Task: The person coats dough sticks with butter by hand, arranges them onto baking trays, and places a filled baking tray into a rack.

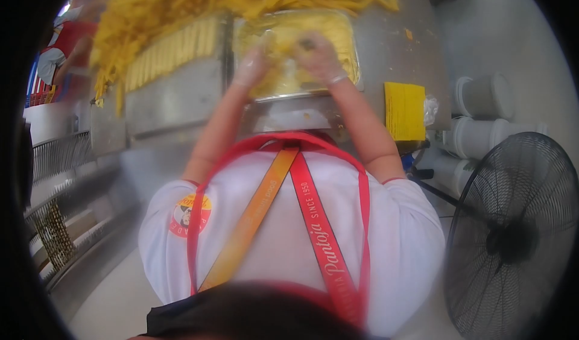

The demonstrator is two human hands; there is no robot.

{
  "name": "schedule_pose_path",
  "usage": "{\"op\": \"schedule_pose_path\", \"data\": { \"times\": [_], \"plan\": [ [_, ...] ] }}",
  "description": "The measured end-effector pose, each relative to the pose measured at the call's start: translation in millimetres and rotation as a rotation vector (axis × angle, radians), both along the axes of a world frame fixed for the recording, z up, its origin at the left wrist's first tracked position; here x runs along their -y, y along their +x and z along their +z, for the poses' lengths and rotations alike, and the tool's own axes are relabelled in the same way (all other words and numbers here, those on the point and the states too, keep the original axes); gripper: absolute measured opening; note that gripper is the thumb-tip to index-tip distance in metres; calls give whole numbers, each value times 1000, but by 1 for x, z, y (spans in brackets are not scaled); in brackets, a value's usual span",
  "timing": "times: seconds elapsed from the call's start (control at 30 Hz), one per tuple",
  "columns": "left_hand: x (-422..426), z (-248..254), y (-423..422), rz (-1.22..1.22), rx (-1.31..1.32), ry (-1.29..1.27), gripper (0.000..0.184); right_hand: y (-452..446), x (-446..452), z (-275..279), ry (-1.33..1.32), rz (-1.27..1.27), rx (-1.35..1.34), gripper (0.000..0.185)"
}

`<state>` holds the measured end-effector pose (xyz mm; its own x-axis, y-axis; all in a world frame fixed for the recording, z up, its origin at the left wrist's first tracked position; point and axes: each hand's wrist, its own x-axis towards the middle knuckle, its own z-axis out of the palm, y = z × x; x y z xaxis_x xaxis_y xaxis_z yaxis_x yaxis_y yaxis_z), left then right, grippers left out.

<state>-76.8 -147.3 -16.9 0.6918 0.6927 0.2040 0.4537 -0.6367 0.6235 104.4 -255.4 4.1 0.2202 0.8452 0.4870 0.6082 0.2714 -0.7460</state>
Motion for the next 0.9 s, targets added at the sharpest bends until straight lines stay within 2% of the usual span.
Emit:
{"op": "schedule_pose_path", "data": {
  "times": [0.03, 0.1, 0.13, 0.23, 0.33, 0.43, 0.53, 0.63, 0.73, 0.83, 0.9],
  "plan": [
    [3, 3, 0, 15, -50, -39, 66, -8, 6, 10, 7, 49, -50, 20],
    [4, -1, 2, 26, 9, -4, 66, -18, 13, 22, 28, 153, -148, 20],
    [2, -3, 2, 32, 40, 15, 66, -7, 11, -1, -43, 181, -403, 19],
    [5, -3, -3, 44, 118, 78, 67, 38, -5, -33, -80, 64, -689, 19],
    [11, 9, -5, 87, 113, -63, 66, 66, -18, -49, -92, -90, -571, 19],
    [7, 10, -6, 101, 30, -30, 64, 55, -12, -23, -167, -127, -338, 20],
    [10, 10, -5, 128, 19, 14, 61, 8, 3, 20, -78, 88, -951, 20],
    [11, 5, -10, 87, 193, 100, 60, 25, -2, -2, -112, 79, -893, 19],
    [14, 17, -13, 164, 152, -107, 52, 63, -14, -50, -185, -216, -606, 17],
    [15, 25, -17, 233, 38, -157, 42, 39, -6, -23, -19, -65, -727, 16],
    [10, 18, -16, 259, -21, -226, 36, 9, 2, -4, 3, -50, -872, 16]
  ]
}}
